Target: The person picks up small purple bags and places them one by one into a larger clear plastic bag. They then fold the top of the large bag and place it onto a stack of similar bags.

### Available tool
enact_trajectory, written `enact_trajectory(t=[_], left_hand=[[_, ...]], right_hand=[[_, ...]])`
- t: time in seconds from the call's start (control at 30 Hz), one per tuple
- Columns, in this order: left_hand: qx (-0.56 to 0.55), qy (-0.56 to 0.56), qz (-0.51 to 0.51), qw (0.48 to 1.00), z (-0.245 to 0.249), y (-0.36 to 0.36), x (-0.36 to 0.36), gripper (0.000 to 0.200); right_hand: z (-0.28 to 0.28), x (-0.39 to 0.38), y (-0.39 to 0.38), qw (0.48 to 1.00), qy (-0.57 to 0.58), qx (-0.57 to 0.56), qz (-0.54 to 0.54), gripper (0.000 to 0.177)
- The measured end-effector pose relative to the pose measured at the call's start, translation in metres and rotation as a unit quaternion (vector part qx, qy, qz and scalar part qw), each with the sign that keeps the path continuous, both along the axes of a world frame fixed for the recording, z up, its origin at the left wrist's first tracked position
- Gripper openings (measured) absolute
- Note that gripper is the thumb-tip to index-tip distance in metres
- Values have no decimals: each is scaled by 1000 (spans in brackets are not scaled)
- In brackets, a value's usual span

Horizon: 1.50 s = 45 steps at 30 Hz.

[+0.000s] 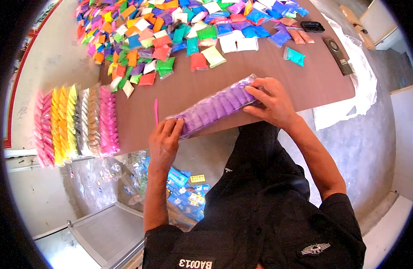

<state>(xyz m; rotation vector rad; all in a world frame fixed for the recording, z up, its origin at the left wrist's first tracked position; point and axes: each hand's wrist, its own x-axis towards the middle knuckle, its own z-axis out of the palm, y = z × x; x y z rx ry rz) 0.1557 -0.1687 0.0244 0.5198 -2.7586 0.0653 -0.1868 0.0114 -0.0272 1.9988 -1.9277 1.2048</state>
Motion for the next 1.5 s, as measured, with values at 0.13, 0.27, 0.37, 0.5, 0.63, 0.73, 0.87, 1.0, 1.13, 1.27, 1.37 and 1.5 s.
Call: enact_trajectory(t=[0.13,0.27,0.37,0.5,0.63,0.73,0.87,1.0,1.13,1.27,1.37,1.5], left_hand=[[6,-14,16,1000,1,3,7,40],[-15,-23,61,998,-6,6,19,36],[-59,-30,113,991,6,18,16,34],[-39,-1,104,994,37,39,-22,33],[26,117,8,993,78,69,-71,38],[45,288,-72,954,132,101,-100,39],[137,361,-153,910,160,149,-99,23],[381,456,-149,790,148,205,-77,18],[396,248,343,815,272,239,-106,15],[230,207,-54,949,244,197,-81,23],[127,258,-10,958,182,149,-78,34],[57,191,6,980,90,81,-121,49]], right_hand=[[-2,0,3,1000,1,10,-11,60],[-4,3,1,1000,6,9,-29,59],[-4,5,1,999,5,9,-34,58],[-6,7,-2,999,0,-8,-34,57],[-6,6,0,999,0,-12,-39,56],[-7,7,2,999,-2,-14,-39,55],[-6,7,2,999,-14,-11,-32,54],[-8,7,1,999,-49,-2,-23,53],[-8,7,2,999,-42,-14,-18,53],[-12,4,1,999,-39,-25,-17,52],[-14,5,-1,998,-48,-31,-17,52],[-11,4,0,998,-56,-39,-5,54]])
